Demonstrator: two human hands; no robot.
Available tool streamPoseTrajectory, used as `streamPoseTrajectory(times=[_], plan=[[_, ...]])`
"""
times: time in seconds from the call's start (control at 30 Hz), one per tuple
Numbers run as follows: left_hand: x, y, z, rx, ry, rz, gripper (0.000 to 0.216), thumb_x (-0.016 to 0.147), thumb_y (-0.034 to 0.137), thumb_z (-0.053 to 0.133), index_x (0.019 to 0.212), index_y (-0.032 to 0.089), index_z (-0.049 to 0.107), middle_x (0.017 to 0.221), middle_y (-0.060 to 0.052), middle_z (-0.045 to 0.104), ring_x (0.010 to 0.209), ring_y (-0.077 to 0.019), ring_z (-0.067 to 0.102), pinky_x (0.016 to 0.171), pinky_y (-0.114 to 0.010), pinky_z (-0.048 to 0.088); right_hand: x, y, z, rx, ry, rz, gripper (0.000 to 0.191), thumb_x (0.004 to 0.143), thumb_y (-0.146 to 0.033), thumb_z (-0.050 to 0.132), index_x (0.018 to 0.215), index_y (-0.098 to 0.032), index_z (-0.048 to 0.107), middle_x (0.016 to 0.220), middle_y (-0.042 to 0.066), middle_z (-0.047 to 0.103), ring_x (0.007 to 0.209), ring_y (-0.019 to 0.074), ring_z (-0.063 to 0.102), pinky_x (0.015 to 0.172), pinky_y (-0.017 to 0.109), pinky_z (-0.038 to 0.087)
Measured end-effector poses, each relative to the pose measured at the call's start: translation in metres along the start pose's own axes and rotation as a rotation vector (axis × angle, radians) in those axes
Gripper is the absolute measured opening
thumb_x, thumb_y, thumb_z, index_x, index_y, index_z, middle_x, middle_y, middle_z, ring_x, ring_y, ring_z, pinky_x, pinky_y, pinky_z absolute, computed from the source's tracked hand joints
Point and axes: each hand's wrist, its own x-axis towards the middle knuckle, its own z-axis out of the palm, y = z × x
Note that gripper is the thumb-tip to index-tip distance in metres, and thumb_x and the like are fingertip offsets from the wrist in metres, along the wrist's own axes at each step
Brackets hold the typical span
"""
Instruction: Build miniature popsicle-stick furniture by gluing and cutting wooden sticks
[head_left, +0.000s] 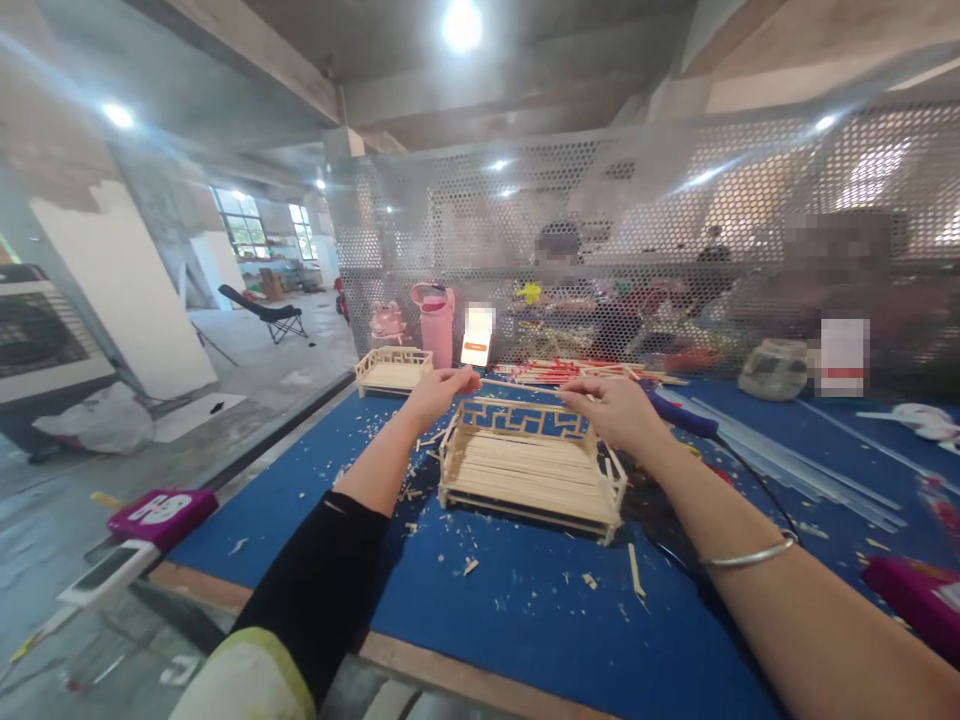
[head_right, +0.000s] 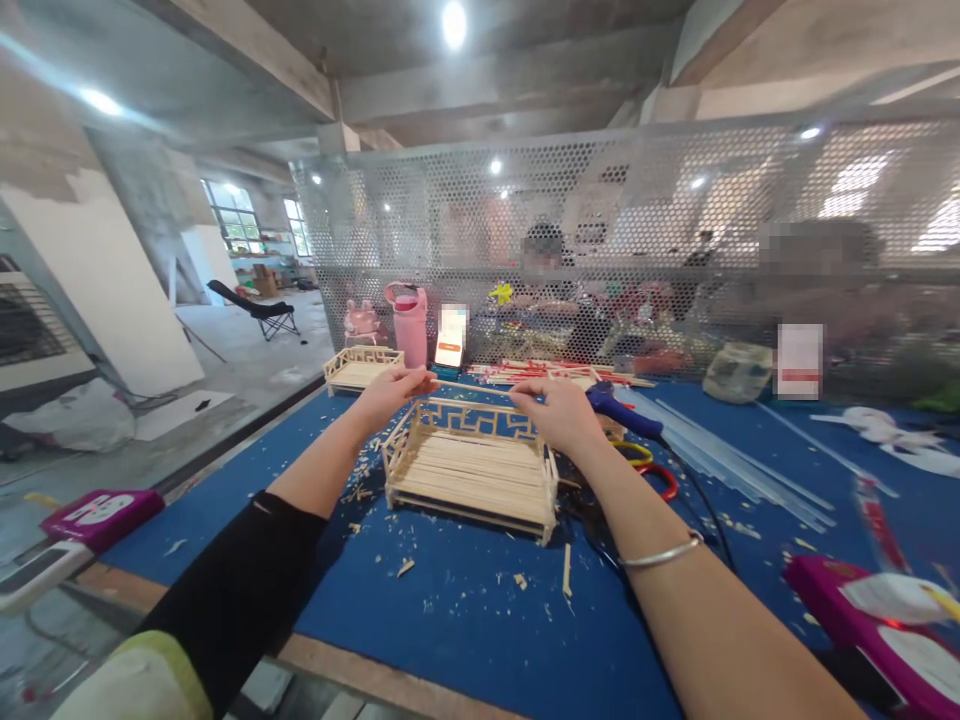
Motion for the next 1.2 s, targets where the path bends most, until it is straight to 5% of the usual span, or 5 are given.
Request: streamPoseTrajectory(times=[0.2, 0.5, 0.73, 0.97, 1.2], plan=[[-0.011, -0.002, 0.007, -0.032, -0.095, -0.069, 0.033, 0.060, 0.045, 0.069, 0.072, 0.014, 0.069, 0.072, -0.006, 0.069, 0.072, -0.0164, 0.061, 0.071, -0.029, 0.045, 0.001, -0.004, 0.001, -0.062, -0.057, -0.025, 0.021, 0.071, -0.029, 0.051, 0.070, -0.021, 0.071, 0.069, 0.000, 0.070, 0.066, 0.0166, 0.061, 0.065, 0.027, 0.044], [-0.010, -0.005, 0.005, 0.078, -0.063, -0.032, 0.020, 0.054, 0.030, 0.074, 0.066, 0.014, 0.070, 0.062, -0.003, 0.067, 0.060, -0.0130, 0.059, 0.071, -0.029, 0.045, 0.001, -0.001, 0.004, -0.010, -0.106, 0.022, 0.022, 0.070, -0.031, 0.052, 0.073, -0.020, 0.070, 0.068, 0.000, 0.070, 0.066, 0.0170, 0.061, 0.064, 0.028, 0.045], [-0.004, -0.008, 0.004, 0.114, -0.067, -0.013, 0.022, 0.055, 0.031, 0.074, 0.068, 0.014, 0.070, 0.064, -0.004, 0.067, 0.060, -0.0136, 0.059, 0.071, -0.030, 0.044, -0.004, 0.014, 0.002, 0.345, 0.025, 0.241, 0.027, 0.070, -0.026, 0.043, 0.078, -0.015, 0.067, 0.076, 0.004, 0.069, 0.073, 0.0161, 0.062, 0.069, 0.028, 0.047], [-0.005, -0.005, 0.004, 0.126, -0.073, -0.025, 0.021, 0.054, 0.031, 0.076, 0.067, 0.015, 0.070, 0.061, -0.003, 0.066, 0.059, -0.0138, 0.059, 0.070, -0.030, 0.045, -0.011, 0.010, 0.002, 0.270, -0.011, 0.247, 0.023, 0.066, -0.034, 0.054, 0.070, -0.017, 0.068, 0.063, 0.000, 0.067, 0.062, 0.0159, 0.059, 0.063, 0.028, 0.046], [-0.013, 0.004, 0.009, -0.113, 0.003, -0.168, 0.026, 0.075, 0.038, 0.059, 0.066, 0.014, 0.066, 0.064, -0.004, 0.065, 0.056, -0.0136, 0.059, 0.064, -0.030, 0.046, -0.010, 0.009, 0.003, 0.252, -0.026, 0.241, 0.022, 0.066, -0.034, 0.056, 0.068, -0.018, 0.070, 0.065, 0.001, 0.069, 0.062, 0.0163, 0.061, 0.062, 0.027, 0.046]])
